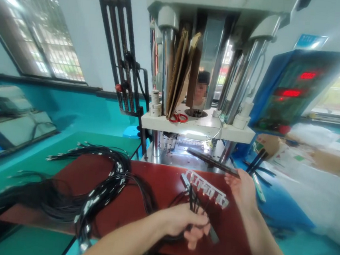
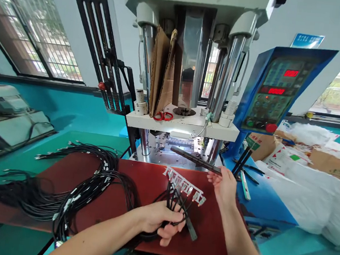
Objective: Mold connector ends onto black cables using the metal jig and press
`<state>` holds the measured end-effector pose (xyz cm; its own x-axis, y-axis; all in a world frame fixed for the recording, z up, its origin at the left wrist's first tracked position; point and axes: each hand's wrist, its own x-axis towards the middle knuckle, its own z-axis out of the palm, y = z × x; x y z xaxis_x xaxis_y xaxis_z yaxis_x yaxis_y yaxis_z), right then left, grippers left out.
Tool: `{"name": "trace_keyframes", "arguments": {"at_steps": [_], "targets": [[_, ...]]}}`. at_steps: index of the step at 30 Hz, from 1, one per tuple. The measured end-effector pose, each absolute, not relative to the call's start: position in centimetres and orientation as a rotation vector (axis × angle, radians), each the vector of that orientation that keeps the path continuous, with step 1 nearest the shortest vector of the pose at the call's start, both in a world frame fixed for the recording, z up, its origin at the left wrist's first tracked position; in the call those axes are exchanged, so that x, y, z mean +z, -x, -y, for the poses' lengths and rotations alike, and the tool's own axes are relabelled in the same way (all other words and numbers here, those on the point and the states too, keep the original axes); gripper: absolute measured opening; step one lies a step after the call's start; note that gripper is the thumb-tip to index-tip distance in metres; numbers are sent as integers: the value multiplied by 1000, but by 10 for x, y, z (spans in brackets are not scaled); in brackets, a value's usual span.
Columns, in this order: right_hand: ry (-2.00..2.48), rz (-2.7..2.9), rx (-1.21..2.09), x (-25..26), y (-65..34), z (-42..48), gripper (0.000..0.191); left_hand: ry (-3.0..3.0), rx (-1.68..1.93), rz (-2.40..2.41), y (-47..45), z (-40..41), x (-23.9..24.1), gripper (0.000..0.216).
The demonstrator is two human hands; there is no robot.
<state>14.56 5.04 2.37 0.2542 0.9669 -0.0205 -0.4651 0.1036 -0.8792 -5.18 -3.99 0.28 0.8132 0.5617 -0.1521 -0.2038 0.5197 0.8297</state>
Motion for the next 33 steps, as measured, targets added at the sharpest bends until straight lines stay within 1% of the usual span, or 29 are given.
{"name": "trace_keyframes", "arguments": {"at_steps": [3, 6, 10, 12, 14, 16, 17, 19, 20, 21, 24, 25, 27, 28, 30, 31, 33], "targets": [[1002, 711, 1132, 15, -175, -40, 23, -893, 556, -420, 54, 45, 2, 29], [1136, 714, 1097, 1, -195, -22, 25, -899, 525, -394, 54, 41, 1, 30], [1203, 775, 1179, -17, -215, 1, 39, -890, 492, -395, 51, 36, 0, 32], [1297, 955, 1152, -24, -226, 7, 43, -887, 474, -405, 50, 36, 0, 33], [1434, 1297, 975, -29, -236, 10, 34, -891, 447, -417, 50, 36, 1, 33], [1525, 1697, 665, -31, -242, 11, 22, -896, 435, -430, 50, 37, 1, 31], [1542, 1853, 499, -30, -242, 12, 20, -900, 433, -439, 49, 37, 1, 31], [1530, 2003, 264, -21, -234, 15, 24, -908, 427, -463, 49, 37, 1, 31], [1506, 2006, 231, -14, -226, 18, 27, -913, 422, -475, 48, 38, 1, 31], [1459, 1987, 255, -6, -217, 21, 30, -919, 413, -486, 48, 38, 1, 31], [1256, 1957, 490, 24, -181, 31, 32, -945, 376, -483, 47, 41, 3, 32], [1214, 1981, 539, 33, -170, 34, 31, -954, 360, -467, 47, 42, 4, 32], [1156, 2065, 569, 47, -150, 37, 22, -968, 333, -433, 47, 45, 7, 31], [1133, 2103, 559, 52, -144, 37, 19, -971, 333, -425, 47, 46, 9, 31], [1108, 2106, 512, 59, -139, 34, 22, -975, 340, -431, 47, 51, 14, 30], [1131, 2035, 455, 62, -143, 32, 24, -989, 307, -433, 47, 54, 17, 30], [1231, 1757, 286, 67, -162, 30, 25, -1057, 122, -419, 47, 63, 24, 33]]}}
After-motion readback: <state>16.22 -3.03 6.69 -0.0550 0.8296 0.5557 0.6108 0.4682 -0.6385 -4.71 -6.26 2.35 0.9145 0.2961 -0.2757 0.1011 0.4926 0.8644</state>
